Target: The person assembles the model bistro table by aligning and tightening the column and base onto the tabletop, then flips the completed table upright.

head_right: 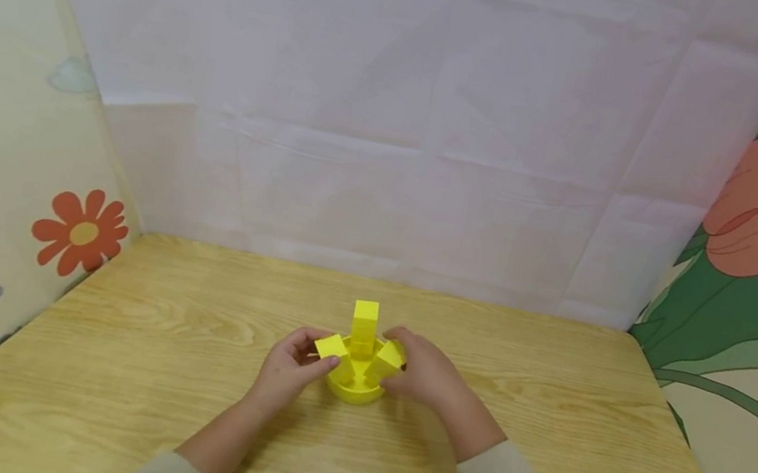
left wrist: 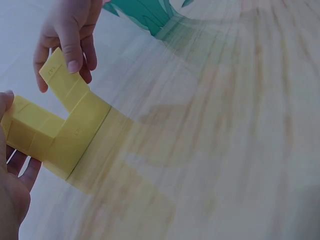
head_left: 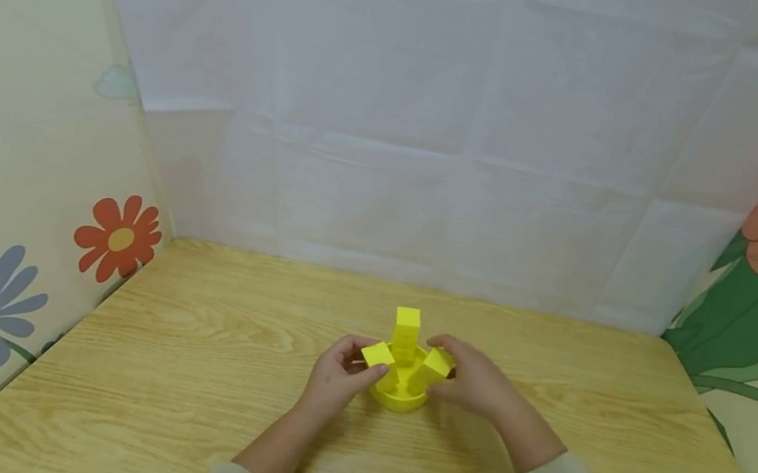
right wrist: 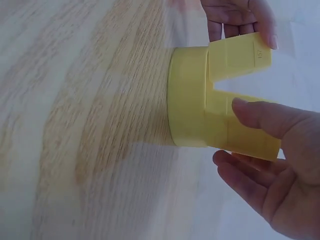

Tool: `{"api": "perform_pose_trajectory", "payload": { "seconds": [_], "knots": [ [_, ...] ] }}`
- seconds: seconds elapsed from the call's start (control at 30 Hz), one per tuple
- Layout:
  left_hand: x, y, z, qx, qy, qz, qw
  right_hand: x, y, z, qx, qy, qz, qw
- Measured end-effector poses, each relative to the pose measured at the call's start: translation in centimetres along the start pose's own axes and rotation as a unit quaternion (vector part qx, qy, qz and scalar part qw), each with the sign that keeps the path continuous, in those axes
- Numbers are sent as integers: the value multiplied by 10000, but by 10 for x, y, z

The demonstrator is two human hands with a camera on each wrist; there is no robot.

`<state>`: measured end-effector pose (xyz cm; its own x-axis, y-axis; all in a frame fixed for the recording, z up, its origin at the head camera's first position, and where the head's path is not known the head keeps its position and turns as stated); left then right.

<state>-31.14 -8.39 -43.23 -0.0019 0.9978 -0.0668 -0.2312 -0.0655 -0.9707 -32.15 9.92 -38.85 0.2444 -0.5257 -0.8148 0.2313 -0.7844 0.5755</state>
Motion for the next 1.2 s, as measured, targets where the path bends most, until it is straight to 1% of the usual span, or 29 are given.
{"api": "perform_pose_trajectory", "payload": {
  "seconds": [0.13,0.27,0.33,0.47,0.53,0.6,0.67,0.77,0.83,0.9,1.0,1.1,1.17,1.2],
  "knots": [
    [0,0,0,33,4,-53,10000,3,2,5,139,130,-238,9995],
    [1,1,0,5,11,-93,10000,3,4,6,144,147,-298,9993],
    [1,1,0,-1,25,-58,10000,3,3,7,174,132,-243,9995],
    [-1,-1,-1,169,60,78,9998,1,-1,6,153,80,-34,9998],
    [-2,-2,-1,260,140,140,9995,-1,-5,4,119,50,110,9999],
    [-2,-2,-1,314,290,144,9990,-2,-11,1,134,26,339,9993],
    [1,0,-2,260,573,182,9979,-4,-18,-1,184,39,679,9975],
    [8,3,-4,167,1081,250,9937,-6,-27,-6,187,94,1434,9894],
    [14,4,-4,113,1395,231,9899,-8,-30,-8,92,149,1946,9807],
    [19,2,-5,148,1577,82,9873,-8,-31,-10,-24,215,2416,9701],
    [24,-2,-4,184,1618,-295,9862,-7,-31,-12,-170,339,2947,9548],
    [27,-4,-5,-12,1488,-680,9865,-2,-31,-13,-262,568,3349,9402],
    [28,-4,-6,-180,1406,-879,9860,3,-31,-13,-332,756,3505,9329],
    [29,-5,-6,-240,1364,-967,9856,4,-31,-12,-349,833,3517,9317]
  ]
}}
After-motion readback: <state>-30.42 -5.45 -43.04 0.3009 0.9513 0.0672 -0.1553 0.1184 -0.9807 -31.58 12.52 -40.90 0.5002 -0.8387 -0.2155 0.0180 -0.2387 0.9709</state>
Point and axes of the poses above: each hand's wrist, its own z-axis towards the middle knuckle, its own x-axis out of the palm, y = z × x, the point moved 9 cm from there along z, towards the middle knuckle, and after that the axes turned 4 degrees about x, right-handed, at the moved point
